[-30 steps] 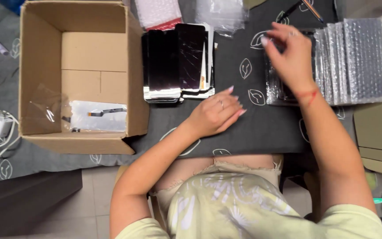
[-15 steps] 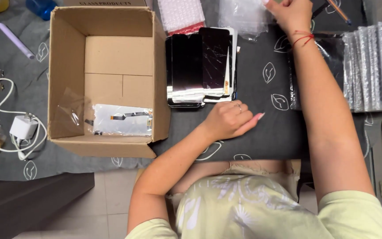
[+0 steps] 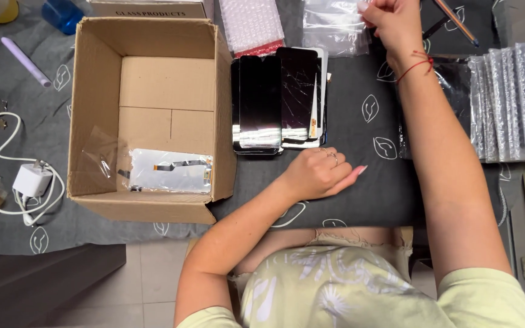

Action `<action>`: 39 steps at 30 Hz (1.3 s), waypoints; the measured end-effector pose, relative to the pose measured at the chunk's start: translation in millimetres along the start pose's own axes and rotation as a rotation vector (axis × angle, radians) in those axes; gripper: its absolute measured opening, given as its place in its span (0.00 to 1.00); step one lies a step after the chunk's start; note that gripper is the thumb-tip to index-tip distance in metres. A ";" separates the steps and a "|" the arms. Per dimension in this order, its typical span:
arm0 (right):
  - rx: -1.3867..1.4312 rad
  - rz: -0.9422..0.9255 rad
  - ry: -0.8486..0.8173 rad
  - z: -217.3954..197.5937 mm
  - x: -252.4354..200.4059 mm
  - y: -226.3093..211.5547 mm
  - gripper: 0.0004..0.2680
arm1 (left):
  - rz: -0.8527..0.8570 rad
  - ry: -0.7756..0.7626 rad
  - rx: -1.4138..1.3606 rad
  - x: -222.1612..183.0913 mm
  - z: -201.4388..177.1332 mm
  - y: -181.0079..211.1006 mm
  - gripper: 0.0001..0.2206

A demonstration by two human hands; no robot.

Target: The person removes several mobile phone screens and parts from plastic sleeves and bubble wrap, placing them in a stack on the desk.

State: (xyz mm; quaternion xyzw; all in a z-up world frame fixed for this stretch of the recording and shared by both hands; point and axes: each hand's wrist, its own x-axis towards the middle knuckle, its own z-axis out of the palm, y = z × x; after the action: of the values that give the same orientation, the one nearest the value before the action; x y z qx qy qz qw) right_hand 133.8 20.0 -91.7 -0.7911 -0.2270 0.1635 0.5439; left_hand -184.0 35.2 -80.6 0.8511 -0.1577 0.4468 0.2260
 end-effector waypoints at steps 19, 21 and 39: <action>0.017 -0.737 0.012 -58.7 -206.3 -115.9 0.02 | -0.411 0.274 -0.269 1.4 -2.7 2.6 0.32; -0.009 -0.606 -0.028 -70.5 -233.0 -111.2 0.01 | -0.412 0.273 -0.284 -2.3 -2.3 2.9 0.37; 0.029 -0.186 -0.267 -95.1 -285.8 -45.7 0.09 | 0.031 -0.051 -0.318 -4.4 13.6 10.3 0.07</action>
State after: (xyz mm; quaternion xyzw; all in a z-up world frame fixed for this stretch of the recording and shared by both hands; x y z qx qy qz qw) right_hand -67.5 -194.4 -11.9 -0.7301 -0.3672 0.2192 0.5330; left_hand -181.9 19.6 -88.6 0.8131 -0.2452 0.3980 0.3469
